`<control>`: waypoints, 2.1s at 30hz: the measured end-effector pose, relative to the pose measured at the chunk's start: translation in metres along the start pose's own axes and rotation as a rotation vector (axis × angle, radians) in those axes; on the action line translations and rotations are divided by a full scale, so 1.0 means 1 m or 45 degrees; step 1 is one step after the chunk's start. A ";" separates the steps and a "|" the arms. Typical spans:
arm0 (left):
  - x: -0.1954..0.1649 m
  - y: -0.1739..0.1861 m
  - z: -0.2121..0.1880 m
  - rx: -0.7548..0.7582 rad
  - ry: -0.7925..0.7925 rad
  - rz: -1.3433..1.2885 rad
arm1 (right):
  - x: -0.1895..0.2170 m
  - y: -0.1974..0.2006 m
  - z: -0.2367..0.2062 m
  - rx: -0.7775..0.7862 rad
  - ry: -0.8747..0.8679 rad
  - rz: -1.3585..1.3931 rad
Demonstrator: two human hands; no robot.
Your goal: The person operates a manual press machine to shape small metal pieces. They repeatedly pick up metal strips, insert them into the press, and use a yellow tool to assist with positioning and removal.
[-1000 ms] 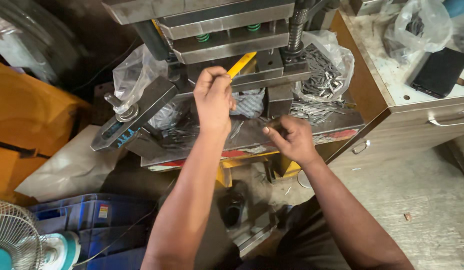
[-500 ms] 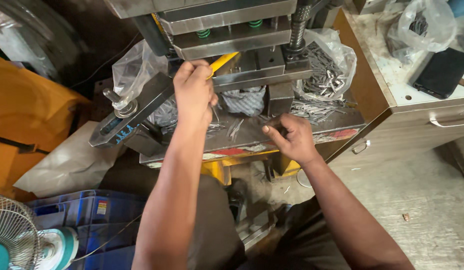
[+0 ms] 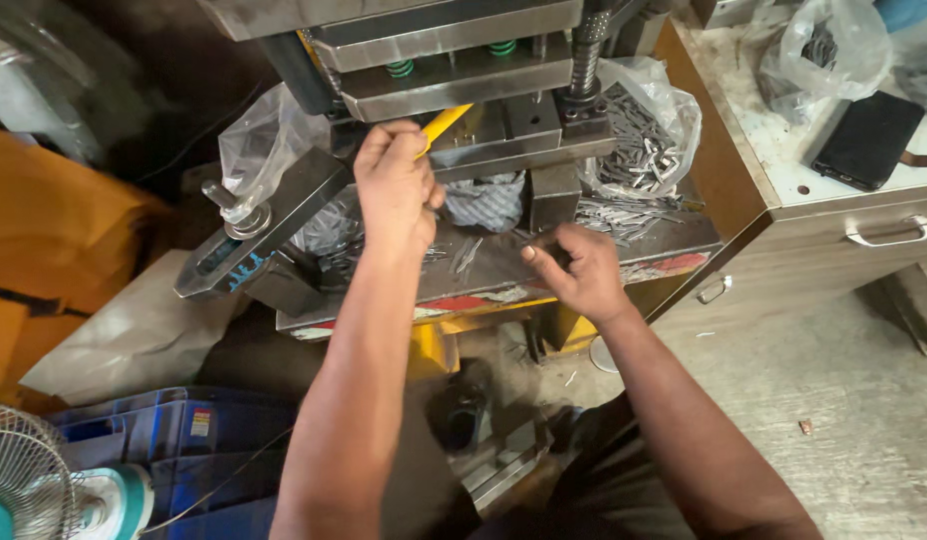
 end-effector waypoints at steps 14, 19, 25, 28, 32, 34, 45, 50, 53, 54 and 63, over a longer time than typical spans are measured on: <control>-0.004 0.015 -0.045 0.144 0.000 0.056 | -0.009 -0.012 -0.005 -0.031 -0.034 0.019; 0.007 0.063 -0.084 0.305 0.103 -0.125 | -0.012 -0.014 -0.010 -0.038 -0.037 0.094; 0.016 0.118 -0.088 0.320 0.128 -0.416 | -0.035 -0.020 -0.013 -0.158 -0.478 0.502; 0.011 0.131 -0.082 0.322 0.092 -0.499 | -0.004 -0.013 0.010 -0.201 -0.250 0.151; 0.009 0.133 -0.078 0.307 0.136 -0.507 | 0.076 -0.020 0.055 -0.085 0.569 -0.699; 0.007 0.133 -0.078 0.314 0.136 -0.485 | 0.084 -0.032 0.081 0.113 0.572 -0.879; 0.004 0.141 -0.087 0.318 0.172 -0.473 | 0.053 -0.075 0.141 0.526 0.191 -1.190; -0.003 0.150 -0.081 0.291 0.114 -0.484 | 0.070 -0.075 0.133 0.469 0.339 -1.228; -0.005 0.154 -0.080 0.273 0.094 -0.490 | 0.084 -0.072 0.121 0.387 0.440 -1.172; -0.006 0.154 -0.080 0.267 0.090 -0.485 | 0.088 -0.070 0.118 0.367 0.473 -1.155; -0.008 0.152 -0.083 0.271 0.075 -0.531 | 0.081 -0.038 0.101 0.142 0.357 -1.104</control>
Point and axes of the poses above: each hand's wrist, its own z-axis towards the middle knuckle, its own y-axis out of the back of the hand, x = y × z, the point moved 7 cm from there along z, towards the middle knuckle, and after that the axes turned 3 degrees about y, right-handed, at the moved point
